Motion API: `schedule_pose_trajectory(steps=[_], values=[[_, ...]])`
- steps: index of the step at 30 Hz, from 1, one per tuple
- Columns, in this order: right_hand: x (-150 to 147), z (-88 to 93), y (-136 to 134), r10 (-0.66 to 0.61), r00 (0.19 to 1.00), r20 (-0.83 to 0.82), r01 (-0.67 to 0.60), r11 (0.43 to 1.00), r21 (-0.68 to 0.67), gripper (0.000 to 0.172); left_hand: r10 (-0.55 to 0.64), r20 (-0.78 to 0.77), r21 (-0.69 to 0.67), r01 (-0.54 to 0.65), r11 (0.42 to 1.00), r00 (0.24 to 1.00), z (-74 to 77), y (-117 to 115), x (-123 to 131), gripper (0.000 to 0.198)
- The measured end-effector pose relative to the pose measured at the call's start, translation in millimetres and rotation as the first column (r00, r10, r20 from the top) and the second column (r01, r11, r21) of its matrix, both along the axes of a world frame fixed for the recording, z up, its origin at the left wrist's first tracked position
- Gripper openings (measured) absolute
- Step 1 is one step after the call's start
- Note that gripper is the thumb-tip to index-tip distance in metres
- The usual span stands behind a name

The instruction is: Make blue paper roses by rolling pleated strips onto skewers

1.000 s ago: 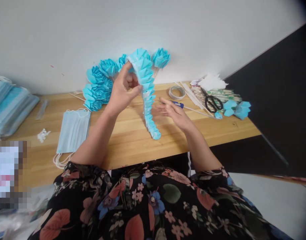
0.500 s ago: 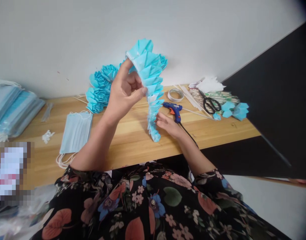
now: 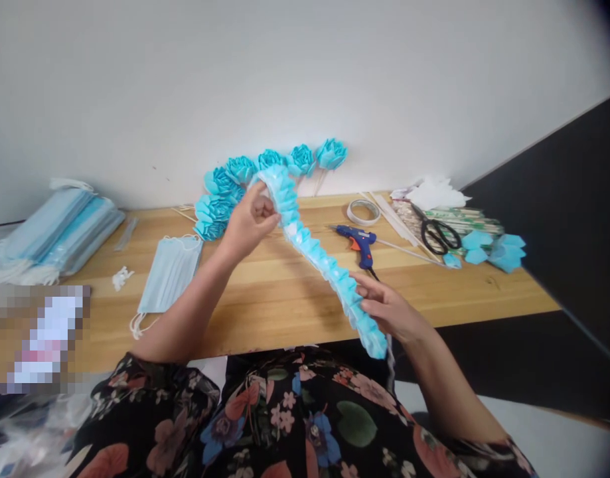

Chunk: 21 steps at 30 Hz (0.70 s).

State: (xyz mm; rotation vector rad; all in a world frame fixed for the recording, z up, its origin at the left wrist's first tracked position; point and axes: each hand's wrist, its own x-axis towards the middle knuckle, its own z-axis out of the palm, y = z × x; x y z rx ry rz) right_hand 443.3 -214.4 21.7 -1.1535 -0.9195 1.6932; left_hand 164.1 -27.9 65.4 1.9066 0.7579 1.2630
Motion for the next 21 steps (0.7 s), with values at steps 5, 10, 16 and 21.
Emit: schedule_pose_trajectory(steps=[5, 10, 16, 21], values=[[8, -1.9, -15, -0.003, 1.000, -0.002, 0.003, 1.000, -0.031, 0.057, 0.079, -0.217, -0.086, -0.100, 0.991, 0.973, -29.2, -9, 15, 0.055], [-4, 2.4, -7, -0.018, 1.000, 0.001, 0.018, 1.000, 0.018, 0.056, 0.266, -0.402, 0.159, -0.220, 0.963, 0.876, -11.4, -11, 26, 0.047], [-13, 1.6, 10, -0.065, 0.988, 0.140, 0.047, 0.990, 0.130, 0.049, 0.355, -0.481, 0.342, -0.201, 0.918, 0.802, -1.0, -15, 27, 0.044], [-14, 5.5, 38, -0.159, 0.968, 0.193, 0.104, 0.958, 0.267, 0.046, 0.392, -0.547, 0.459, -0.128, 0.879, 0.740, -3.9, -22, 25, 0.032]])
